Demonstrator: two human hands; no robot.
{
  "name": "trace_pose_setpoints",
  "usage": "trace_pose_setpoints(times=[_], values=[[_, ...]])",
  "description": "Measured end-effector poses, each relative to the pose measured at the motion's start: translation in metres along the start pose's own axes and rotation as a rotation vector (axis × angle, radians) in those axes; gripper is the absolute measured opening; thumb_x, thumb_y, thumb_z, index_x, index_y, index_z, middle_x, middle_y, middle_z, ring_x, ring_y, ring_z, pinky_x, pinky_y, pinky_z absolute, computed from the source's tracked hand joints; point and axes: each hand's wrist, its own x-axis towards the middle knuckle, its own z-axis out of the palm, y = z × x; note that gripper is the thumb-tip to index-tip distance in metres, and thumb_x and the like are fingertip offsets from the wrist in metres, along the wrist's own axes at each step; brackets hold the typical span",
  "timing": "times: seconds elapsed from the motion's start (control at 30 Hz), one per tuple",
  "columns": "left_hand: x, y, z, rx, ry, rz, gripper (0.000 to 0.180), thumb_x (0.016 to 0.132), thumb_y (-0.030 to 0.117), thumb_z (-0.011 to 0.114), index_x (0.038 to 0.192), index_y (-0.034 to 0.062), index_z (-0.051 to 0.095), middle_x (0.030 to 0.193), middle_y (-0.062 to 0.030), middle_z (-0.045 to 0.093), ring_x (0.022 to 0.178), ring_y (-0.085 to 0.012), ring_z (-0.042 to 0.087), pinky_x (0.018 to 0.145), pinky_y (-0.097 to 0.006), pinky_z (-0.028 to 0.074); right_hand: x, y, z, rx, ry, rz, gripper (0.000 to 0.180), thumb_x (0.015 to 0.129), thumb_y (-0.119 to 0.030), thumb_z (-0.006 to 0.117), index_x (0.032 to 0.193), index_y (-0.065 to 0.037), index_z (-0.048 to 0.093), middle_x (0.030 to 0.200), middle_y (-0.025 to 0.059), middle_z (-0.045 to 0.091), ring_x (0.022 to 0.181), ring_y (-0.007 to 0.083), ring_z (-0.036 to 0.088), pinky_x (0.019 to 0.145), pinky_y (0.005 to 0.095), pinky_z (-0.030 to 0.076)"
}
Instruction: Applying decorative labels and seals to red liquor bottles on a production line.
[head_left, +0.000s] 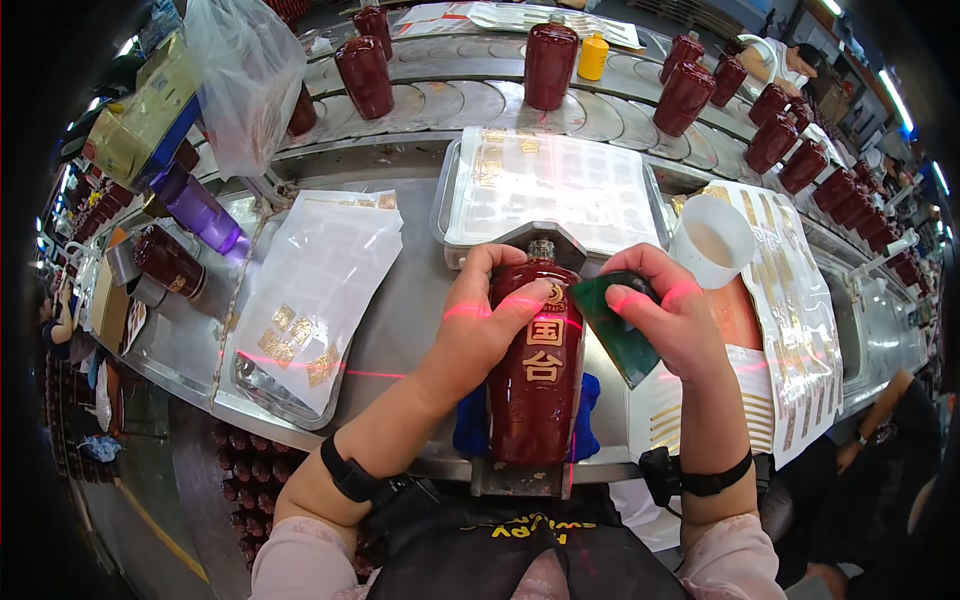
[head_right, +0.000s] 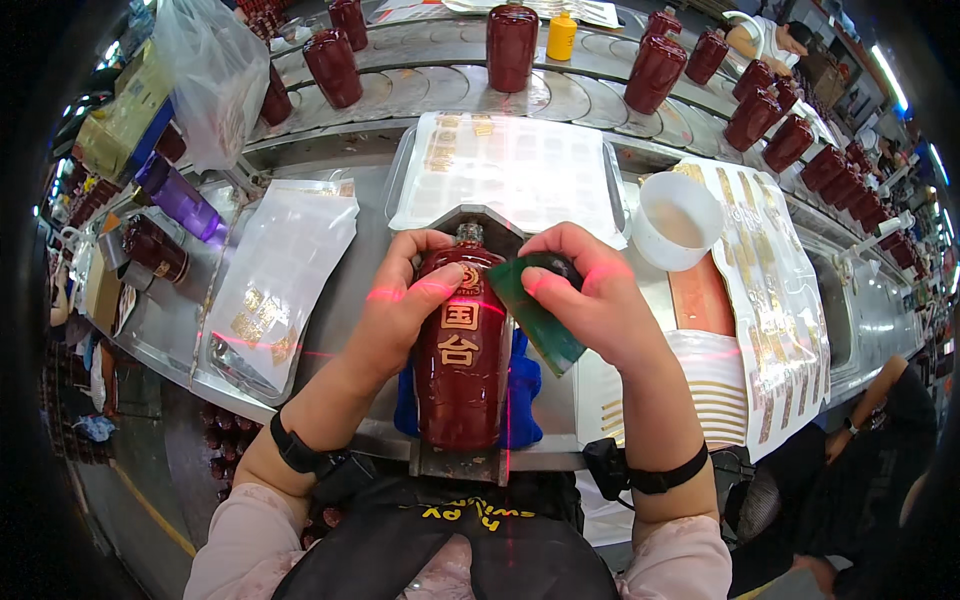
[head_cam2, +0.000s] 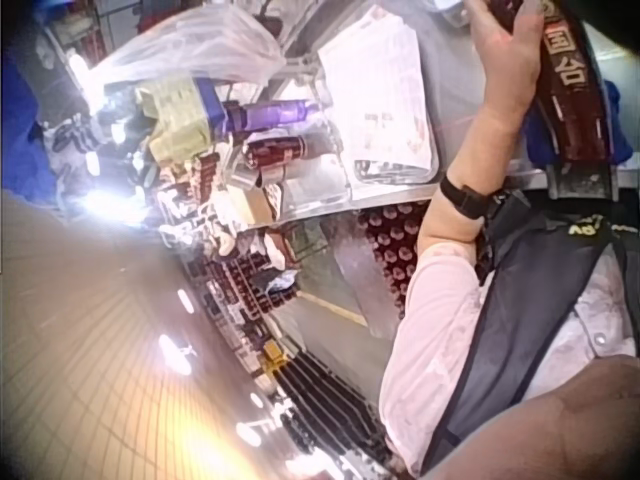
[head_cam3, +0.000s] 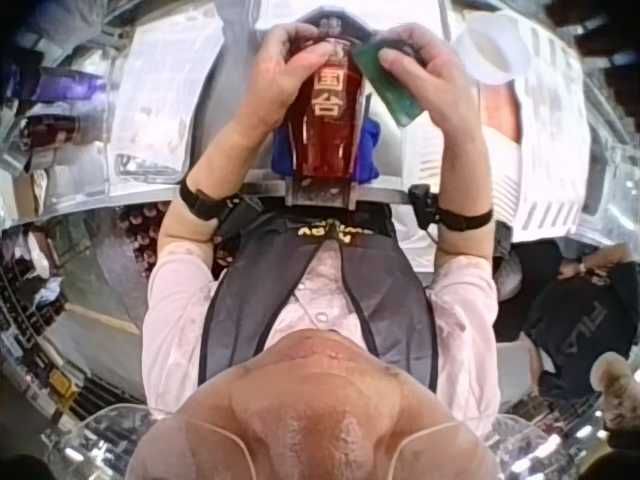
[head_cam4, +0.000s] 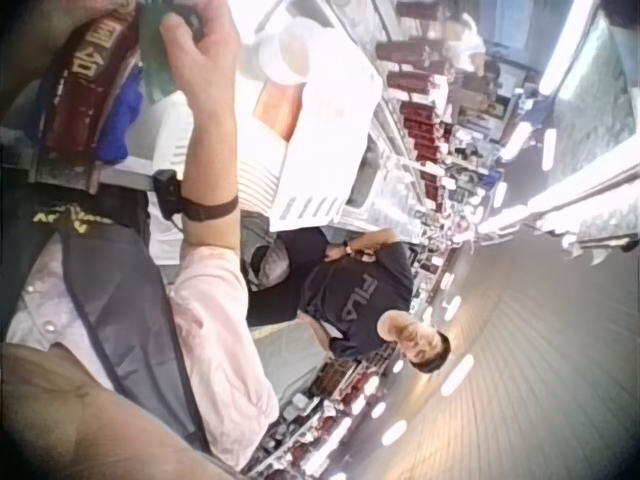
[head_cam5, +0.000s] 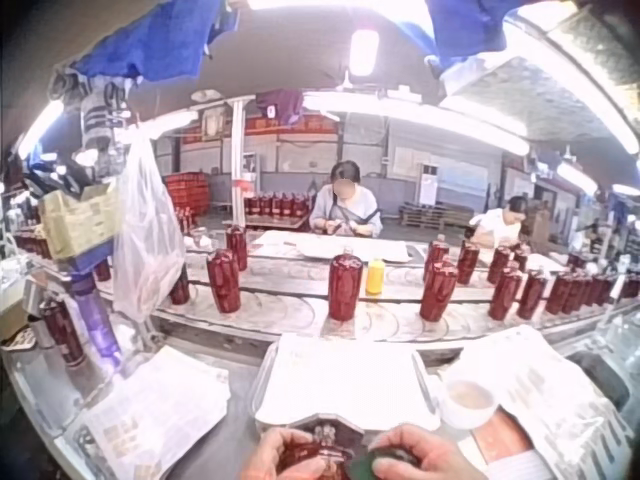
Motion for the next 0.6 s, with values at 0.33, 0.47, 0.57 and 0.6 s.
trace_pose_setpoints(times=[0.33, 0.47, 0.57, 0.6], values=[[0.001, -0.004, -0.001, 0.055, 0.001, 0.009, 0.041, 0.09, 0.017, 0.063, 0.123, 0.0017, 0.042, 0.111, -0.0101, 0.06, 0.097, -0.0122, 0.058, 0.085, -0.027, 0.049, -0.001, 0.001, 0.009, 0.064, -0.064, 0.022, 0.021, 0.088, -0.009, 0.063, 0.107, -0.001, 0.059, 0.095, 0.0024, 0.063, 0.085, 0.007, 0.057, 0.075, 0.0217, 0.047], [0.001, -0.004, -0.002, 0.164, 0.009, 0.032, 0.043, 0.089, 0.016, 0.064, 0.123, 0.0016, 0.042, 0.111, -0.0104, 0.059, 0.098, -0.0123, 0.058, 0.086, -0.027, 0.049, -0.001, 0.0, 0.014, 0.143, -0.04, 0.006, 0.02, 0.088, -0.009, 0.062, 0.106, -0.002, 0.06, 0.09, 0.0004, 0.062, 0.08, 0.0051, 0.055, 0.071, 0.0216, 0.047], [0.001, -0.005, -0.002, 0.198, 0.016, 0.04, 0.043, 0.089, 0.016, 0.064, 0.123, 0.0017, 0.042, 0.111, -0.0104, 0.059, 0.099, -0.0122, 0.058, 0.086, -0.027, 0.049, -0.003, -0.001, 0.014, 0.135, -0.035, -0.002, 0.02, 0.088, -0.008, 0.062, 0.107, -0.002, 0.059, 0.09, 0.0006, 0.062, 0.081, 0.0052, 0.055, 0.071, 0.0213, 0.047], [0.001, -0.005, -0.001, 0.189, 0.016, 0.035, 0.043, 0.089, 0.016, 0.064, 0.123, 0.0018, 0.042, 0.111, -0.0105, 0.059, 0.099, -0.0122, 0.057, 0.086, -0.027, 0.049, -0.003, -0.001, 0.014, 0.119, -0.03, 0.0, 0.021, 0.088, -0.008, 0.062, 0.107, -0.002, 0.059, 0.09, 0.0009, 0.062, 0.081, 0.0052, 0.055, 0.071, 0.0214, 0.047]])
